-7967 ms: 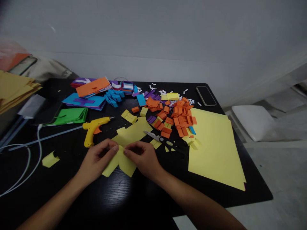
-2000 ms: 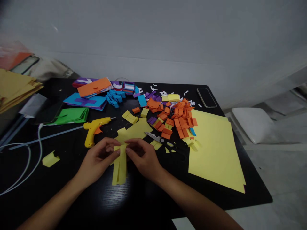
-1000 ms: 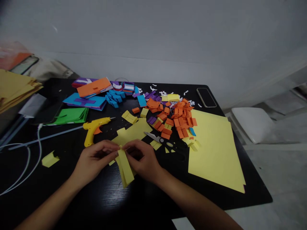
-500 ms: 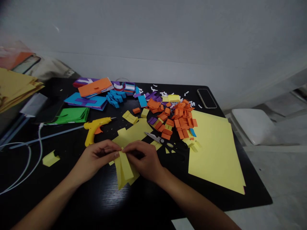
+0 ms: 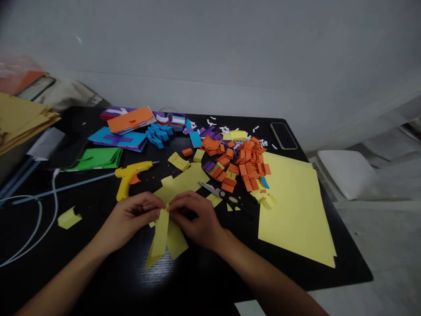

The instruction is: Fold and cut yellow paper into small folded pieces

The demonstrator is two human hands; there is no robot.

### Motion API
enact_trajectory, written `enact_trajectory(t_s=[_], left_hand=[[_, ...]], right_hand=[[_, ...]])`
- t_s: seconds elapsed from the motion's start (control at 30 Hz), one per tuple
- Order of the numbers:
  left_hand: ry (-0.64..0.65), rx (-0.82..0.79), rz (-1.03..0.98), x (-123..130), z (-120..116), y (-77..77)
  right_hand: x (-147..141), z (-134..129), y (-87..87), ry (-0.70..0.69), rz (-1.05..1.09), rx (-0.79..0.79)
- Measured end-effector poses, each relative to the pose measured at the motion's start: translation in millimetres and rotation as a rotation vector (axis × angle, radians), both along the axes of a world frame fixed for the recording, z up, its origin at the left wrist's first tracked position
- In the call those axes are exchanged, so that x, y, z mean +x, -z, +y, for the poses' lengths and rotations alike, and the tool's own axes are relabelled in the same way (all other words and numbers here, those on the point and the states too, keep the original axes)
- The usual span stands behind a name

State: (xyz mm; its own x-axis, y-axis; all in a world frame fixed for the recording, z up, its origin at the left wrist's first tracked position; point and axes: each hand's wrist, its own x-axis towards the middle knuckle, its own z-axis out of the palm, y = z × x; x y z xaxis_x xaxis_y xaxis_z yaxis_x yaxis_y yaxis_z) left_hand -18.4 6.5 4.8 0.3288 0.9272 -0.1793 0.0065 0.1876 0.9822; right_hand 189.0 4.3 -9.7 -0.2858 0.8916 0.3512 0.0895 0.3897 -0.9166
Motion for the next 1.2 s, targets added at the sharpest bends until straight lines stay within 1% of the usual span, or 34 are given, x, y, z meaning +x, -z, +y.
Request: enact_trajectory(t_s=[0.2,0.37,0.57,0.67,0.73,0.8,1.0,1.1,1.2], left_hand=[[0.021,-0.079,-0.065,-0.4,-0.6,-1.6],[0.049,-0.126,-0.114,0.4,0.6,-1.6],[0.064,-0.120,-0.073,-2.0,1.0,-2.2],[0.036,-0.098,-0.044,-1.9,1.1,-1.2],[0.014,-0.082,-0.028,-1.2,1.2,-0.9],[-0.006,-0.068,-0.013,-0.4,1.4,-1.2],[-0.025,-0.020,0.020,0.2,1.2,-2.0],[-0.011,0.004,0.035,0.1,1.5,-1.4],[0.010,0.000,0.026,0.0,1.7,-1.6]], right_hand=[[0.7,-0.6,4.3,0.009,-0.011,0.055],[1.5,-0.9,5.3,0.022,-0.033,0.055],[0.9,0.0,-0.3,0.007,0.001,-0.049],[0.9,0.1,-0.8,-0.014,0.057,-0.118],[0.9,0.0,-0.4,-0.020,0.082,-0.135],[0.8,0.0,-0.2,-0.013,0.080,-0.113],[0.9,0.5,-1.1,-0.011,-0.006,0.053],[1.3,0.9,0.5,-0.001,-0.029,0.069],[1.8,1.1,2.4,0.007,-0.040,0.045]])
